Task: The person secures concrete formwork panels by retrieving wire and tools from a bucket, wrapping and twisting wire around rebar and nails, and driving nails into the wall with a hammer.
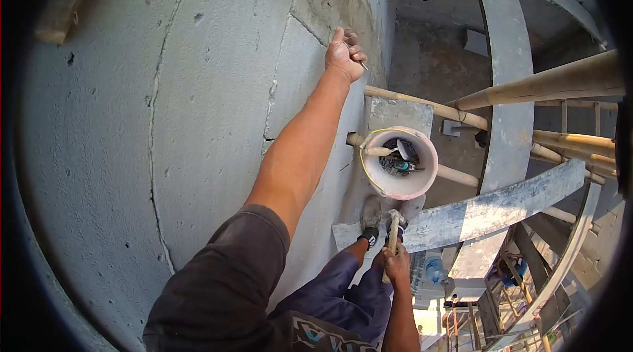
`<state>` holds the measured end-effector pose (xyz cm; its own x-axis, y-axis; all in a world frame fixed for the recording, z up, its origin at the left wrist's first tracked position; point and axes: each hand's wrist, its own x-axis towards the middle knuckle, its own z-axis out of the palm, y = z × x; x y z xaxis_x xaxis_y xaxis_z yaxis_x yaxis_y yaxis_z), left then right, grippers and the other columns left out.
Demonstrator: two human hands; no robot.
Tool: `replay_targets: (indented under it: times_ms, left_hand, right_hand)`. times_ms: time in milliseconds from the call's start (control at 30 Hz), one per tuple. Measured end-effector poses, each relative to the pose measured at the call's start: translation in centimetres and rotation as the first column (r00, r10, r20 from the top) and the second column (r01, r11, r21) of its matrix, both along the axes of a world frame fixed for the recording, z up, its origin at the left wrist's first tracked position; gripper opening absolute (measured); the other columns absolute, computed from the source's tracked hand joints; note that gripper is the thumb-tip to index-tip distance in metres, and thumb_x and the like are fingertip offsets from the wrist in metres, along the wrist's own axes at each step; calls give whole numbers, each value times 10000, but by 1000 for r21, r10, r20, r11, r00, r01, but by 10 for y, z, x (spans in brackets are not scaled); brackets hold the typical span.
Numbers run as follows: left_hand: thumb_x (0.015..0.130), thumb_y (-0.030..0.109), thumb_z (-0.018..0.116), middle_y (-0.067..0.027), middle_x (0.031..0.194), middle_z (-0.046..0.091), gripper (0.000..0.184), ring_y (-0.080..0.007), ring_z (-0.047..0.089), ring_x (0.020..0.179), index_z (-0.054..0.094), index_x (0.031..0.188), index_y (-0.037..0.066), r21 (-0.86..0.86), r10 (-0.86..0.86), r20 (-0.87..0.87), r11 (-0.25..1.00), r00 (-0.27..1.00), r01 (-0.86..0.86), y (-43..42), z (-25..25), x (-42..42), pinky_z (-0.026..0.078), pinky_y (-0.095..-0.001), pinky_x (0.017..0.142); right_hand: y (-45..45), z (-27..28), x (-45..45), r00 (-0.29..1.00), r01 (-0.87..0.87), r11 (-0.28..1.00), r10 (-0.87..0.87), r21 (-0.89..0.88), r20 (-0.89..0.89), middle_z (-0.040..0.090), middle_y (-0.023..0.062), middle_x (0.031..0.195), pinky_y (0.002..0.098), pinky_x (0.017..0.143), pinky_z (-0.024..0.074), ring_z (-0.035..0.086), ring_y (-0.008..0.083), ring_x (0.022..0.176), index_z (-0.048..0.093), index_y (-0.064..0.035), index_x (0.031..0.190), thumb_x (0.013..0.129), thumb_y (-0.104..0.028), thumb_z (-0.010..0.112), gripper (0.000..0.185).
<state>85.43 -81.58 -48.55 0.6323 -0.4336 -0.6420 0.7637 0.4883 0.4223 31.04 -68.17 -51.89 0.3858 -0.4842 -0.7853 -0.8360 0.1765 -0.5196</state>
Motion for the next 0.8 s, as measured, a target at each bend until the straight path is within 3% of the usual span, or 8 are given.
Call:
replay_targets:
  times_ms: [67, 200, 433, 567, 600, 667, 767, 800]
  left_hand:
    - [1021, 456, 532, 61, 684, 507, 314, -88, 375, 493, 578, 900, 170, -21, -2, 1, 1000, 1000, 2, 2, 6, 1, 307, -245, 445]
    - [1032, 323, 547, 46, 682, 492, 228, -92, 381, 520, 593, 904, 141, -32, -62, 20, 998, 998, 63, 6, 8, 11, 315, -241, 464]
    - [994, 273, 625, 65, 618, 394, 153, -87, 344, 520, 606, 928, 135, 43, -349, 140, 937, 927, 346, 37, -11, 29, 289, -256, 472]
    - [963, 260, 676, 77, 597, 302, 151, -88, 310, 526, 627, 983, 118, 344, -248, 252, 926, 935, 153, 31, -10, 14, 286, -254, 536]
    - [953, 198, 664, 26, 701, 438, 135, -117, 426, 620, 651, 1013, 77, 386, -188, 273, 920, 944, 72, 29, -15, 13, 366, -263, 609]
    - [943, 138, 654, -26, 804, 567, 148, -146, 537, 712, 675, 1047, 34, 430, -112, 310, 902, 944, -35, 24, -22, 10, 446, -272, 686]
    - [961, 273, 683, 78, 595, 264, 178, -82, 282, 520, 631, 1006, 109, 400, -138, 343, 916, 929, -12, 19, -13, -10, 287, -249, 558]
    - [961, 278, 685, 77, 597, 255, 188, -80, 273, 516, 632, 1015, 106, 414, -145, 332, 910, 932, -6, 20, -13, -18, 287, -252, 554]
  right_hand:
    - [-4, -17, 10, 997, -66, 997, 67, -33, 27, 686, 262, 988, 428, 852, 514, 671, 382, 926, 660, 37, 1111, 842, -314, 709, 445]
    - [-34, -41, 46, 976, -199, 980, 201, 26, -87, 666, 316, 1070, 519, 895, 500, 638, 472, 1040, 549, 25, 1211, 845, -361, 706, 555]
    - [-76, -143, 80, 919, -389, 919, 383, -66, -88, 670, 327, 982, 518, 850, 528, 668, 464, 946, 577, 69, 1116, 826, -272, 680, 459]
    - [-101, -198, 95, 845, -532, 835, 513, -140, -152, 665, 326, 996, 507, 855, 533, 666, 447, 965, 637, 69, 1045, 827, -238, 646, 376]
    - [-104, -183, 109, 804, -565, 815, 509, -127, -306, 680, 287, 1031, 507, 857, 543, 675, 419, 985, 658, 58, 1030, 823, -196, 621, 329]
    - [-102, -174, 121, 700, -711, 519, 591, -475, -402, 696, 226, 970, 471, 834, 562, 692, 388, 939, 666, 49, 1037, 826, -167, 606, 307]
    - [-101, -220, 149, 691, -715, 608, 690, -345, -215, 676, 198, 963, 472, 807, 566, 685, 356, 930, 676, 24, 1085, 846, -170, 610, 314]
    - [-96, -247, 151, 802, -597, 772, 587, -218, -113, 673, 199, 1010, 481, 800, 564, 680, 351, 953, 664, 17, 1126, 885, -190, 592, 325]
